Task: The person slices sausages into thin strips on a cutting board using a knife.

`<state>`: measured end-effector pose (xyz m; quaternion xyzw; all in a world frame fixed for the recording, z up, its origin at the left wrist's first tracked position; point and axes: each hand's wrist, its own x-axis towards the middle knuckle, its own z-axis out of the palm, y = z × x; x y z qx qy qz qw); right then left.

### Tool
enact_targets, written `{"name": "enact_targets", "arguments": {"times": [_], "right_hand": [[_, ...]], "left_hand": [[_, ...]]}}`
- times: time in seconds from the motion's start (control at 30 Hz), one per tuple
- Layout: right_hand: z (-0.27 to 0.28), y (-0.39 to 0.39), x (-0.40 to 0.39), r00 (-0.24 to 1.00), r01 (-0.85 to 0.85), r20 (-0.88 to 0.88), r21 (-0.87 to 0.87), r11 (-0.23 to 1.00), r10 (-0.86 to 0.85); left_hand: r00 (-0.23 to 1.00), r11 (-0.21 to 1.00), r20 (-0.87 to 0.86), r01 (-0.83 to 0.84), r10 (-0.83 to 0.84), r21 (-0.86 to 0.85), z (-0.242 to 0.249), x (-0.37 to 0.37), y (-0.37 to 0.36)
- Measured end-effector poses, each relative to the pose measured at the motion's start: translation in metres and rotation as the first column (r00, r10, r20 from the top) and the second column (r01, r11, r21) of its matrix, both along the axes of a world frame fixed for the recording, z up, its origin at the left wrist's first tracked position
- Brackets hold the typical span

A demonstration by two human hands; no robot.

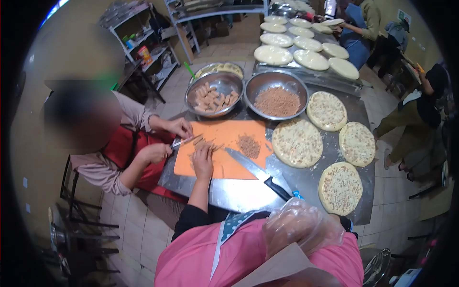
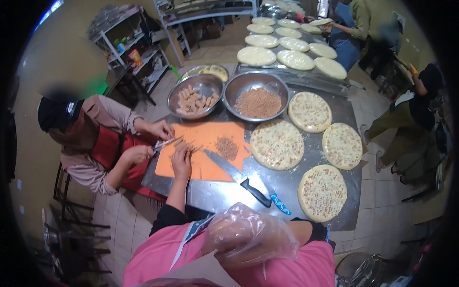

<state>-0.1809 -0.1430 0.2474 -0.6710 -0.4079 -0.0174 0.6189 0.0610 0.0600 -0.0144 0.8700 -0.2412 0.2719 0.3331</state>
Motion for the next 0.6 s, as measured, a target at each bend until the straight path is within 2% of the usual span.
{"name": "enact_targets", "arguments": {"times": [0.13, 0.2, 0.37, 0.4, 0.43, 0.5, 0.57, 0.6], "right_hand": [[0.001, 0.002, -0.003, 0.998, -0.041, -0.045, 0.046, 0.998, 0.043], [0.001, 0.003, -0.004, 0.997, -0.051, -0.057, 0.049, 0.997, 0.054], [-0.002, 0.007, -0.006, 0.995, -0.079, -0.060, 0.025, 0.997, 0.080], [-0.007, 0.009, -0.009, 0.966, 0.248, -0.037, -0.162, 0.955, -0.257], [-0.014, 0.010, -0.009, 0.830, 0.539, 0.051, -0.325, 0.777, -0.555], [-0.054, -0.001, 0.002, 0.756, 0.617, 0.197, -0.534, 0.579, -0.624], [-0.101, -0.009, 0.006, 0.664, 0.547, 0.073, -0.725, 0.418, -0.744], [-0.123, -0.011, 0.006, 0.669, 0.544, 0.071, -0.725, 0.422, -0.740]], "left_hand": [[0.998, 0.999, -0.046, -0.036, 0.038, 0.034, -0.001, 0.000, 0.004], [1.000, 1.000, -0.003, -0.014, 0.014, -0.021, 0.002, 0.001, 0.002], [1.000, 0.999, -0.025, 0.003, -0.004, -0.049, 0.012, 0.001, 0.000], [0.999, 0.998, -0.029, 0.020, -0.022, -0.058, 0.015, 0.001, -0.001], [0.999, 0.998, -0.033, 0.010, -0.012, -0.061, 0.016, 0.003, -0.001], [0.998, 0.996, -0.056, 0.036, -0.041, -0.085, 0.020, 0.006, -0.003], [0.996, 0.993, -0.055, 0.070, -0.076, -0.094, 0.027, 0.002, -0.007], [0.991, 0.988, -0.056, 0.116, -0.122, -0.100, 0.029, 0.000, -0.008]]}}
